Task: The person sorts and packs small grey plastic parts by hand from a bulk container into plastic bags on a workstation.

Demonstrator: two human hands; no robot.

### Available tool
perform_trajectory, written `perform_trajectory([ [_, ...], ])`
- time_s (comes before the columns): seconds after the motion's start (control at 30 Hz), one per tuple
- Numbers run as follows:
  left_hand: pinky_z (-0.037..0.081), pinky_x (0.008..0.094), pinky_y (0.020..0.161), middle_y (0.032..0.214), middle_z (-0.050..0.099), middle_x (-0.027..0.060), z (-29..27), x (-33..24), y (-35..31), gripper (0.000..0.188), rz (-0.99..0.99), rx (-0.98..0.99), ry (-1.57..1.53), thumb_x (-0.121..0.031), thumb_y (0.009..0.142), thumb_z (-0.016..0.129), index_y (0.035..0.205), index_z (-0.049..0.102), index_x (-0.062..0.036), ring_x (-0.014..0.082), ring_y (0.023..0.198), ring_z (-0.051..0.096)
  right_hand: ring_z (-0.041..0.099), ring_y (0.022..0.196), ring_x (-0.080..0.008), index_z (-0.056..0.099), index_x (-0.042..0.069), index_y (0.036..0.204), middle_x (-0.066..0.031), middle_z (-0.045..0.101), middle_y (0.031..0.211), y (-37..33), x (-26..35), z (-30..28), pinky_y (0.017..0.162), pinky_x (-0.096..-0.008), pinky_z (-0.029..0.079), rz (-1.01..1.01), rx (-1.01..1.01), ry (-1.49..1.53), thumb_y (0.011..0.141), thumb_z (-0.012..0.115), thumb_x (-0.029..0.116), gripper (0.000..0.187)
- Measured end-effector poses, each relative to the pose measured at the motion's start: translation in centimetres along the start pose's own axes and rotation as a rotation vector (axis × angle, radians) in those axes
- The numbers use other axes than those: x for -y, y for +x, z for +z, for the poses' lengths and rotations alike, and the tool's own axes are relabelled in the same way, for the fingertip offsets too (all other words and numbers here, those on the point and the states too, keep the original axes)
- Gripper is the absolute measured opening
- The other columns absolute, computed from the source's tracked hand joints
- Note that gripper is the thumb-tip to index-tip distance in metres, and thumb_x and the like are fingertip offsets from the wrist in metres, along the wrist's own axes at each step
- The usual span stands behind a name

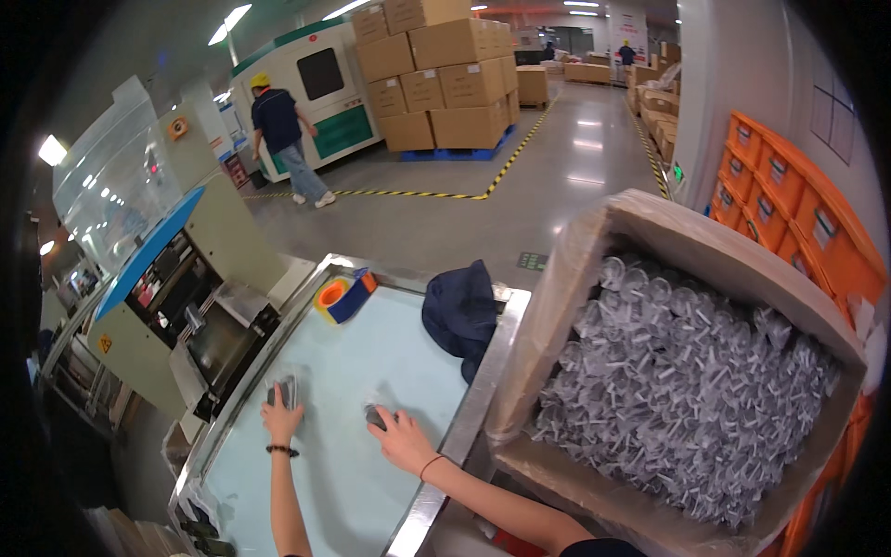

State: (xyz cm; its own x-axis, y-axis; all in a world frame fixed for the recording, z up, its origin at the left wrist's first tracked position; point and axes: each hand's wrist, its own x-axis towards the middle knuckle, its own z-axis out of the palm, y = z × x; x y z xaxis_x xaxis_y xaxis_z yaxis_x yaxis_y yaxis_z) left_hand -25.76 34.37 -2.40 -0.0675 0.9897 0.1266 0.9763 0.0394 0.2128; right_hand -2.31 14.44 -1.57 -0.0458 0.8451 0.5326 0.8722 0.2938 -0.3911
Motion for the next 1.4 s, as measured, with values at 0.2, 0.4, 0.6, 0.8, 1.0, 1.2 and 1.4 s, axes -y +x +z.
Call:
perform_trajectory([
  [0.2, 0.034, 0.0539, 0.084, 0.117, 0.030, 0.0275, -2.4, -2.4, -9.8, 0.096, 0.227, 0.232, -0.045, -0.040, 0.060, 0.065, 0.139, 0.013, -0.0256, 0.0434, 0.105, 0.035, 0.048, 0.096, -0.0269, 0.050, 0.011, 0.113, -0.0107, 0.041, 0.115, -0.2, 0.2, -2.1, 0.079, -0.0343, 0.046, -0.035, -0.170, 0.164, 0.070, 0.061, 0.009, 0.045],
  [0.4, 0.037, 0.0482, 0.087, 0.118, 0.031, 0.0288, -6.2, -5.3, -17.0, 0.098, 0.338, 0.226, -0.063, -0.033, 0.057, 0.069, 0.139, 0.016, -0.0244, 0.0434, 0.104, 0.038, 0.047, 0.104, -0.0259, 0.046, 0.010, 0.114, -0.0109, 0.044, 0.114, -8.2, -1.9, -13.7, 0.087, -0.0338, 0.042, -0.166, -0.463, 0.336, 0.071, 0.068, 0.012, 0.048],
  [0.6, 0.035, 0.0463, 0.088, 0.118, 0.035, 0.0292, -11.6, -16.4, -22.6, 0.091, 0.833, -0.039, -0.260, -0.029, 0.053, 0.069, 0.135, 0.030, -0.0178, 0.0423, 0.105, 0.040, 0.050, 0.103, -0.0300, 0.045, 0.008, 0.109, -0.0129, 0.051, 0.113, -16.3, -12.4, -31.9, 0.083, -0.0373, 0.043, -0.024, -0.721, -0.360, 0.070, 0.073, 0.017, 0.049],
  [0.8, 0.038, 0.0438, 0.088, 0.116, 0.038, 0.0257, -14.1, -34.2, -27.9, 0.082, 1.280, -0.075, -0.461, -0.029, 0.057, 0.069, 0.131, 0.037, -0.0180, 0.0413, 0.103, 0.041, 0.049, 0.101, -0.0327, 0.048, 0.007, 0.114, -0.0140, 0.049, 0.112, -19.5, -18.6, -43.2, 0.087, -0.0403, 0.042, 0.032, -0.506, -0.765, 0.068, 0.068, 0.007, 0.050],
  [1.0, 0.041, 0.0562, 0.077, 0.123, 0.034, 0.0252, -14.2, -49.5, -33.6, 0.080, 1.342, 0.060, -0.326, -0.036, 0.058, 0.069, 0.130, 0.036, -0.0287, 0.0425, 0.107, 0.039, 0.047, 0.102, -0.0337, 0.052, 0.006, 0.112, -0.0147, 0.049, 0.111, -23.7, -18.9, -46.7, 0.087, -0.0399, 0.041, 0.109, -0.352, -0.906, 0.065, 0.064, 0.001, 0.049],
  [1.2, 0.034, 0.0597, 0.082, 0.130, 0.032, 0.0181, -14.3, -58.9, -39.4, 0.077, 1.286, 0.283, -0.006, -0.046, 0.059, 0.068, 0.127, 0.041, -0.0223, 0.0385, 0.115, 0.033, 0.048, 0.101, -0.0328, 0.055, 0.006, 0.109, -0.0155, 0.050, 0.110, -25.2, -17.9, -47.4, 0.085, -0.0409, 0.042, 0.156, -0.353, -0.914, 0.067, 0.062, -0.001, 0.042],
  [1.4, 0.041, 0.0512, 0.073, 0.108, 0.053, 0.0200, -13.3, -61.2, -41.1, 0.056, 1.290, 0.223, -0.209, -0.049, 0.075, 0.052, 0.100, 0.061, -0.0007, 0.0352, 0.102, 0.046, 0.046, 0.104, -0.0341, 0.056, 0.006, 0.109, -0.0160, 0.049, 0.112, -24.9, -19.5, -47.0, 0.089, -0.0425, 0.038, 0.289, -0.337, -0.900, 0.072, 0.060, 0.004, 0.037],
])
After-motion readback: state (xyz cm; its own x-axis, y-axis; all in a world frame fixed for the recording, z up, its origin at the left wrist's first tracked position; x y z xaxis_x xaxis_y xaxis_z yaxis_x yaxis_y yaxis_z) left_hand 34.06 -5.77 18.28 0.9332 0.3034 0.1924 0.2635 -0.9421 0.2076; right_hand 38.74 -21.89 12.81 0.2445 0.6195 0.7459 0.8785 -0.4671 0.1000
